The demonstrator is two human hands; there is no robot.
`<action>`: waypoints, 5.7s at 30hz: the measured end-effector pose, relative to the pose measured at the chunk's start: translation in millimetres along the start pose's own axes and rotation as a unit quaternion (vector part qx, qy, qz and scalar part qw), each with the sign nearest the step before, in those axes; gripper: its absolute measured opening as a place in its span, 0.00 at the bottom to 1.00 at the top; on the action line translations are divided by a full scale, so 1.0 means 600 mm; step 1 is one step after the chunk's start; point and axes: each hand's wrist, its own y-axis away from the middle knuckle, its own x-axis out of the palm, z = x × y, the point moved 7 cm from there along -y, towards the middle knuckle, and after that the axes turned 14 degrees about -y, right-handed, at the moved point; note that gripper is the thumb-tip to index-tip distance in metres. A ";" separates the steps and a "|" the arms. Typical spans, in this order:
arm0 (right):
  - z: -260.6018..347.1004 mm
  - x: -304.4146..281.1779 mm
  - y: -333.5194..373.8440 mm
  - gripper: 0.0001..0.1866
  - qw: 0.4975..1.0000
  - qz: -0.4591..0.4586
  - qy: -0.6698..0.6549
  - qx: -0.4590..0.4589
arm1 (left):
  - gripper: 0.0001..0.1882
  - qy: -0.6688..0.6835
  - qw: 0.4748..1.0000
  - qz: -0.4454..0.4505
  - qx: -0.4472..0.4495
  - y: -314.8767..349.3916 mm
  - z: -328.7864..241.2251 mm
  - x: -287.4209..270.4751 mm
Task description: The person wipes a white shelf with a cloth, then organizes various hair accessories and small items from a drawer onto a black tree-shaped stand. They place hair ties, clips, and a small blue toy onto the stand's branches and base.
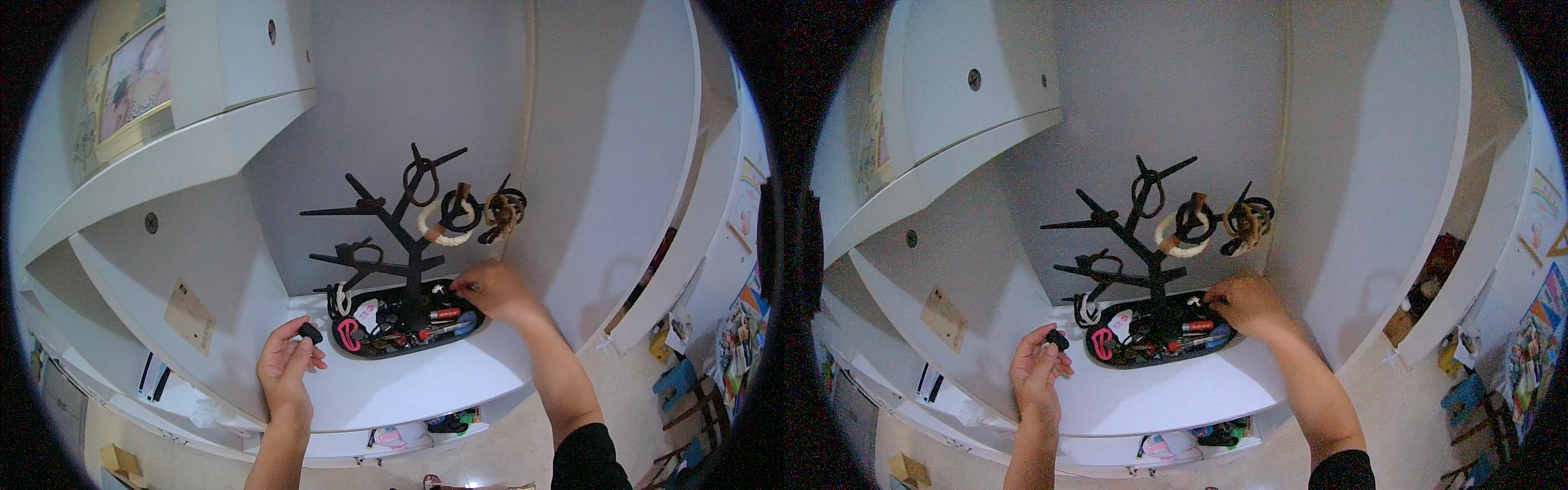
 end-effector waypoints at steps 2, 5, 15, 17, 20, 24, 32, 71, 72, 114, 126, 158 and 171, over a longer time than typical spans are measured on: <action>0.019 0.015 -0.004 0.09 0.999 0.031 0.003 -0.017 | 0.15 -0.002 1.000 -0.001 -0.001 0.000 0.001 -0.003; 0.022 0.029 -0.006 0.10 0.992 0.036 0.104 -0.068 | 0.15 -0.004 1.000 -0.004 0.000 0.001 -0.001 -0.003; 0.015 0.007 -0.005 0.09 0.997 -0.017 -0.050 -0.049 | 0.15 -0.007 1.000 -0.011 -0.006 0.001 -0.001 -0.005; 0.049 0.019 0.006 0.09 0.990 0.045 -0.023 -0.131 | 0.15 -0.015 1.000 -0.004 -0.009 0.001 -0.001 -0.006; 0.034 0.043 0.002 0.10 0.995 0.054 0.014 -0.088 | 0.15 -0.026 1.000 0.003 -0.016 -0.001 0.002 -0.007; 0.016 0.050 -0.005 0.11 0.995 0.072 -0.002 -0.063 | 0.15 -0.025 1.000 -0.001 -0.016 -0.002 0.003 -0.007; 0.034 0.042 0.003 0.08 0.996 0.031 0.038 -0.071 | 0.15 -0.023 1.000 0.009 -0.008 -0.005 0.008 -0.007; 0.124 -0.018 0.089 0.08 0.962 -0.118 -0.078 -0.233 | 0.13 -0.396 0.891 0.041 0.216 0.013 -0.020 0.046; 0.116 -0.022 0.090 0.08 0.961 -0.128 -0.078 -0.233 | 0.13 -0.416 0.880 0.047 0.225 0.014 -0.023 0.052; 0.050 -0.023 0.104 0.08 0.964 -0.179 -0.136 -0.141 | 0.10 -0.654 0.656 0.233 0.297 -0.025 -0.017 0.160; 0.046 -0.020 0.104 0.08 0.966 -0.170 -0.147 -0.124 | 0.06 -0.712 0.621 0.180 0.274 -0.068 0.016 0.210; -0.012 -0.064 0.122 0.13 0.811 -0.366 -0.417 -0.188 | 0.10 -0.575 0.736 0.142 0.329 0.050 -0.058 0.134; -0.044 -0.082 0.098 0.16 0.964 -0.218 -0.145 0.037 | 0.14 -0.518 0.787 0.103 0.318 0.051 -0.032 0.091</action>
